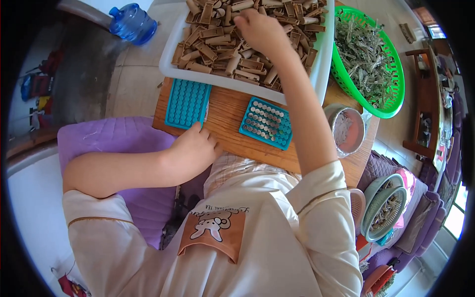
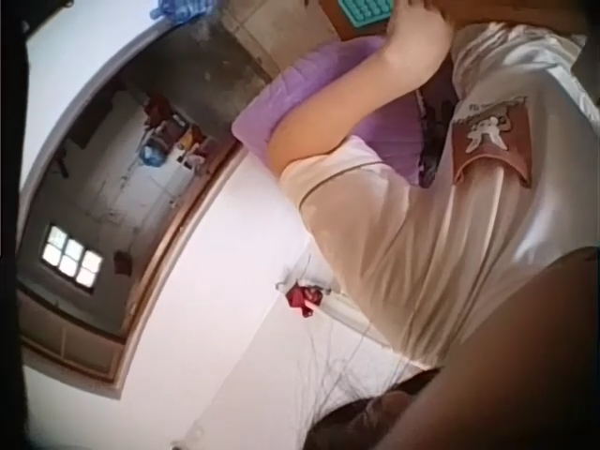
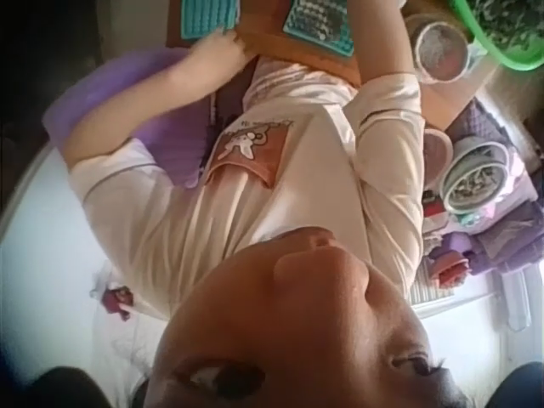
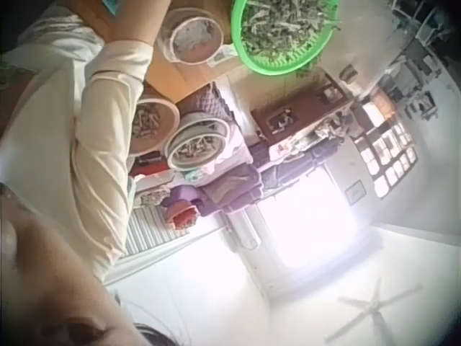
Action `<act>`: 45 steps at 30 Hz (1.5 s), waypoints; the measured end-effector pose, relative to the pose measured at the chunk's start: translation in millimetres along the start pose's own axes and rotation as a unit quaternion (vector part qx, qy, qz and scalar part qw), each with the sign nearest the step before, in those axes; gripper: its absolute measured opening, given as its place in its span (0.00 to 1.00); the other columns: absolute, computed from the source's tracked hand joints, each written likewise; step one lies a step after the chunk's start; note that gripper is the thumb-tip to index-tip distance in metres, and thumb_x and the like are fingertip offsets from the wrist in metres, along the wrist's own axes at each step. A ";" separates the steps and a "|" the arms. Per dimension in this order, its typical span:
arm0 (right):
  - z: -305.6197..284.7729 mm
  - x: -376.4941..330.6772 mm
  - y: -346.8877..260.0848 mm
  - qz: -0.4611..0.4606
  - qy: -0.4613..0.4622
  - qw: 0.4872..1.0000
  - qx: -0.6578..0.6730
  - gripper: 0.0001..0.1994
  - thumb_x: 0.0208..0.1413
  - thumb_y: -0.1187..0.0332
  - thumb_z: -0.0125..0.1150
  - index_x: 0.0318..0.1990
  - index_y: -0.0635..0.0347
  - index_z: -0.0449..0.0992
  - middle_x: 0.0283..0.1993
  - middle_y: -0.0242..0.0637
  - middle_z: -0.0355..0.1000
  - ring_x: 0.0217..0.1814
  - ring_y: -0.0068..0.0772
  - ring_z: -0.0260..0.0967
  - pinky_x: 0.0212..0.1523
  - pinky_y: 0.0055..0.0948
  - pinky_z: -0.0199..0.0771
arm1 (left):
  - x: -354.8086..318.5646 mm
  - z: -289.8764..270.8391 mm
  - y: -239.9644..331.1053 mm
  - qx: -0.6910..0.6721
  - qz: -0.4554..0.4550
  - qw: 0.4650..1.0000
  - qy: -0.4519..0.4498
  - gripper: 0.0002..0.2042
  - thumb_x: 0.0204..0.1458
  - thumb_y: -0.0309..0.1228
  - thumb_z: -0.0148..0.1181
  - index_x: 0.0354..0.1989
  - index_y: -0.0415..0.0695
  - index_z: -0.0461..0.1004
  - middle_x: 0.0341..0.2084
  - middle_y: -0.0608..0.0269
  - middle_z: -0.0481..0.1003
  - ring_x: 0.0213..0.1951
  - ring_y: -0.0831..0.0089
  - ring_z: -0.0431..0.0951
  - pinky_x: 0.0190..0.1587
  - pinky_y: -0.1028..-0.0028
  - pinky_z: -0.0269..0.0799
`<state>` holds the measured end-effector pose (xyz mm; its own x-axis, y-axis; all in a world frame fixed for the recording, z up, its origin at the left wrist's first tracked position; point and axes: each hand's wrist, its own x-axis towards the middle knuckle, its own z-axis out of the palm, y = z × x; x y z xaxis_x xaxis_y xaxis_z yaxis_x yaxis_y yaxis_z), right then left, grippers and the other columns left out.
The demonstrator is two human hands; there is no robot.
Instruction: The person assembles small plastic housings by hand, inserting metal contacts, wires, circuit boards, and springs into them.
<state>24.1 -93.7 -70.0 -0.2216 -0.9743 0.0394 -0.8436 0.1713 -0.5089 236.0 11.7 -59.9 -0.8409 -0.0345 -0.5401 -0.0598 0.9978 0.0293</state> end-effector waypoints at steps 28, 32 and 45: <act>-129.2 32.7 180.5 0.033 0.170 0.965 0.196 0.13 0.48 0.63 0.51 0.38 0.60 0.71 0.29 0.30 0.70 0.30 0.18 0.63 0.31 0.18 0.63 | 15.2 -51.0 -23.3 -0.906 -0.138 0.361 0.173 0.11 0.55 0.35 0.37 0.42 0.42 0.59 0.29 0.63 0.67 0.33 0.74 0.70 0.38 0.72 0.67; -112.8 109.8 230.4 0.115 0.124 0.978 -0.120 0.19 0.44 0.54 0.54 0.34 0.64 0.73 0.27 0.37 0.70 0.30 0.25 0.65 0.32 0.24 0.64 | 12.3 -39.9 -15.5 -0.937 -0.212 0.268 0.072 0.09 0.54 0.34 0.38 0.40 0.46 0.60 0.26 0.65 0.68 0.30 0.75 0.70 0.36 0.72 0.68; -116.2 95.7 224.1 0.078 0.105 0.983 0.130 0.18 0.42 0.55 0.55 0.37 0.57 0.71 0.30 0.30 0.66 0.31 0.21 0.61 0.29 0.21 0.60 | 6.3 -45.7 -15.1 -0.943 -0.206 0.260 -0.018 0.12 0.55 0.39 0.36 0.35 0.45 0.64 0.15 0.71 0.60 0.12 0.86 0.50 0.18 0.85 0.50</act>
<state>-243.0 -131.6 -80.4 -0.4566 -0.8832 0.1066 -0.6445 0.2459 -0.7240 207.1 -6.2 -25.3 -0.5502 -0.0828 -0.8309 -0.3269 -0.8943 0.3055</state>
